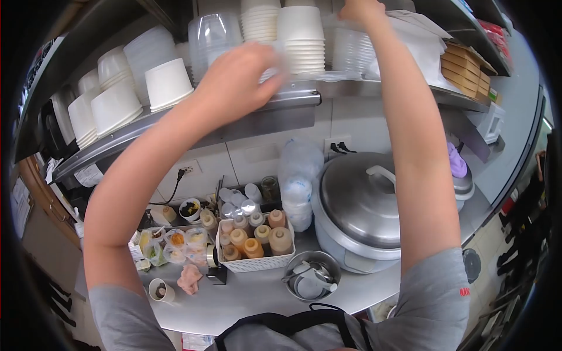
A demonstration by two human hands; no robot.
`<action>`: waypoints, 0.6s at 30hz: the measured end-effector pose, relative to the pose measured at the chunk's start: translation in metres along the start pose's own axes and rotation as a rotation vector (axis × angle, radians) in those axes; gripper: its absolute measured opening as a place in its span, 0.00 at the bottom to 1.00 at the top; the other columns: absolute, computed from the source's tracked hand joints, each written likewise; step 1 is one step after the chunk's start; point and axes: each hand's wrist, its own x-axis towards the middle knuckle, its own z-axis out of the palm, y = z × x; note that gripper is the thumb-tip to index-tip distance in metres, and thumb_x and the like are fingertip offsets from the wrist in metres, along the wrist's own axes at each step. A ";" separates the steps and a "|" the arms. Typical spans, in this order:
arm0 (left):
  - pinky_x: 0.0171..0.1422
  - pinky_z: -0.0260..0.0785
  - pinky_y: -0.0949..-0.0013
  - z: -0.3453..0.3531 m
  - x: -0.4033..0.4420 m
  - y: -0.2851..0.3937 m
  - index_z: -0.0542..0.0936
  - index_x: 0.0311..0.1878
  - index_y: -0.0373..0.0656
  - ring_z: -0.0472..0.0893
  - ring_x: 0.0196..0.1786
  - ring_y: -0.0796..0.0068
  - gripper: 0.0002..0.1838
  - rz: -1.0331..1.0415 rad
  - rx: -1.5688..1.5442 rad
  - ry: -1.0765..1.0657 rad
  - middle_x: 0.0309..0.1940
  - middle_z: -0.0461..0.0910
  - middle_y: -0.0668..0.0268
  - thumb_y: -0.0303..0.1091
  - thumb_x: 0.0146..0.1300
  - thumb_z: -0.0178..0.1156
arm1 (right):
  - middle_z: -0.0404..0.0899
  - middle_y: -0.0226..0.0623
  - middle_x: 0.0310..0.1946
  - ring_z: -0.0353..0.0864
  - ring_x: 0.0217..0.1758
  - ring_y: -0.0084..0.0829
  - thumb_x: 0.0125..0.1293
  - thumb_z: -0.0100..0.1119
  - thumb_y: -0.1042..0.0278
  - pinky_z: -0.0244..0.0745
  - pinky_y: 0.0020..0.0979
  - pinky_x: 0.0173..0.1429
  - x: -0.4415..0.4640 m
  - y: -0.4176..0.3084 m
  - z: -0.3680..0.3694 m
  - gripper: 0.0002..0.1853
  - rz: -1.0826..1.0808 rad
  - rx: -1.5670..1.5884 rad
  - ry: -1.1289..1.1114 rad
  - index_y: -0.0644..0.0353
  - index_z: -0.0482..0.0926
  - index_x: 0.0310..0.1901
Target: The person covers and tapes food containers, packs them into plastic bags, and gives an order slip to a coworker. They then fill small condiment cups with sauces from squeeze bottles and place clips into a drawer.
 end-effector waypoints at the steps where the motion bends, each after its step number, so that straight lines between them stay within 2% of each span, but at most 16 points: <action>1: 0.43 0.65 0.63 0.012 0.015 -0.004 0.78 0.34 0.39 0.75 0.39 0.58 0.10 0.015 -0.006 0.041 0.33 0.77 0.58 0.35 0.56 0.54 | 0.79 0.47 0.35 0.78 0.39 0.42 0.43 0.62 0.55 0.72 0.40 0.45 0.009 -0.002 -0.004 0.20 -0.005 0.005 -0.001 0.63 0.80 0.34; 3: 0.43 0.65 0.63 0.027 0.044 -0.010 0.78 0.34 0.39 0.75 0.39 0.58 0.10 0.027 -0.013 0.082 0.32 0.77 0.58 0.36 0.56 0.54 | 0.78 0.45 0.39 0.77 0.43 0.43 0.40 0.64 0.55 0.72 0.38 0.48 0.028 -0.005 -0.004 0.22 -0.023 0.090 -0.468 0.62 0.81 0.36; 5: 0.45 0.67 0.65 0.036 0.067 -0.009 0.79 0.34 0.41 0.76 0.40 0.61 0.08 -0.111 -0.038 0.113 0.33 0.79 0.60 0.34 0.54 0.56 | 0.78 0.45 0.39 0.77 0.43 0.44 0.39 0.64 0.57 0.72 0.39 0.48 0.030 -0.011 0.011 0.21 -0.059 0.073 -0.482 0.61 0.81 0.36; 6: 0.45 0.67 0.65 0.039 0.075 -0.007 0.79 0.34 0.41 0.76 0.40 0.61 0.08 -0.113 -0.040 0.111 0.33 0.79 0.60 0.34 0.54 0.56 | 0.78 0.44 0.39 0.77 0.43 0.45 0.39 0.64 0.58 0.72 0.40 0.47 0.029 -0.012 0.019 0.20 -0.089 0.057 -0.492 0.61 0.81 0.36; 7: 0.43 0.68 0.63 0.040 0.084 -0.006 0.79 0.32 0.39 0.77 0.37 0.58 0.08 -0.089 0.002 0.152 0.31 0.78 0.56 0.33 0.54 0.55 | 0.78 0.44 0.39 0.77 0.43 0.45 0.39 0.64 0.58 0.72 0.40 0.47 0.033 -0.007 0.028 0.20 -0.087 0.057 -0.494 0.61 0.81 0.36; 8: 0.40 0.70 0.61 0.042 0.091 -0.006 0.79 0.30 0.37 0.78 0.34 0.56 0.08 -0.062 0.044 0.197 0.28 0.78 0.52 0.32 0.53 0.55 | 0.79 0.44 0.37 0.78 0.41 0.44 0.39 0.64 0.58 0.73 0.39 0.45 0.037 -0.002 0.034 0.20 -0.198 -0.049 -0.480 0.61 0.81 0.35; 9: 0.40 0.70 0.61 0.046 0.097 -0.009 0.79 0.30 0.37 0.78 0.34 0.56 0.08 -0.060 0.043 0.199 0.28 0.78 0.52 0.32 0.53 0.55 | 0.80 0.44 0.35 0.79 0.38 0.42 0.39 0.64 0.58 0.74 0.38 0.43 0.041 0.006 0.038 0.20 -0.309 -0.156 -0.463 0.62 0.81 0.35; 10: 0.41 0.69 0.58 0.049 0.101 -0.011 0.79 0.28 0.36 0.77 0.34 0.53 0.09 -0.080 -0.006 0.220 0.27 0.77 0.50 0.33 0.51 0.55 | 0.80 0.44 0.35 0.79 0.38 0.42 0.39 0.64 0.58 0.74 0.38 0.43 0.047 0.018 0.038 0.20 -0.308 -0.158 -0.463 0.62 0.81 0.35; 12: 0.41 0.67 0.55 0.056 0.110 -0.017 0.79 0.26 0.35 0.76 0.35 0.49 0.11 -0.103 -0.055 0.240 0.26 0.76 0.47 0.34 0.50 0.54 | 0.80 0.43 0.32 0.79 0.35 0.40 0.40 0.64 0.59 0.74 0.36 0.39 0.041 0.030 0.004 0.19 -0.178 -0.089 -0.742 0.63 0.81 0.34; 14: 0.40 0.68 0.56 0.066 0.118 -0.021 0.79 0.27 0.35 0.76 0.34 0.50 0.11 -0.098 -0.076 0.235 0.26 0.77 0.48 0.34 0.50 0.54 | 0.80 0.42 0.30 0.79 0.32 0.38 0.40 0.64 0.60 0.74 0.34 0.36 0.037 0.029 0.007 0.17 -0.158 -0.032 -0.737 0.64 0.81 0.31; 16: 0.40 0.68 0.56 0.078 0.125 -0.021 0.79 0.27 0.35 0.76 0.33 0.49 0.10 -0.069 -0.117 0.260 0.26 0.76 0.47 0.33 0.50 0.54 | 0.80 0.43 0.29 0.79 0.32 0.37 0.38 0.65 0.60 0.74 0.34 0.35 0.013 0.013 -0.011 0.17 -0.021 0.119 -0.549 0.64 0.81 0.29; 17: 0.39 0.68 0.55 0.084 0.131 -0.022 0.79 0.27 0.35 0.76 0.33 0.49 0.10 -0.036 -0.152 0.293 0.26 0.76 0.47 0.32 0.49 0.54 | 0.80 0.43 0.28 0.80 0.33 0.36 0.38 0.65 0.58 0.74 0.34 0.36 0.021 0.016 0.006 0.19 -0.111 -0.018 -0.492 0.65 0.81 0.29; 18: 0.39 0.68 0.55 0.091 0.137 -0.024 0.79 0.27 0.35 0.76 0.33 0.49 0.10 -0.037 -0.153 0.292 0.26 0.76 0.47 0.32 0.49 0.54 | 0.80 0.43 0.28 0.80 0.33 0.36 0.38 0.65 0.58 0.74 0.34 0.36 0.023 0.017 0.007 0.19 -0.111 -0.018 -0.493 0.65 0.81 0.29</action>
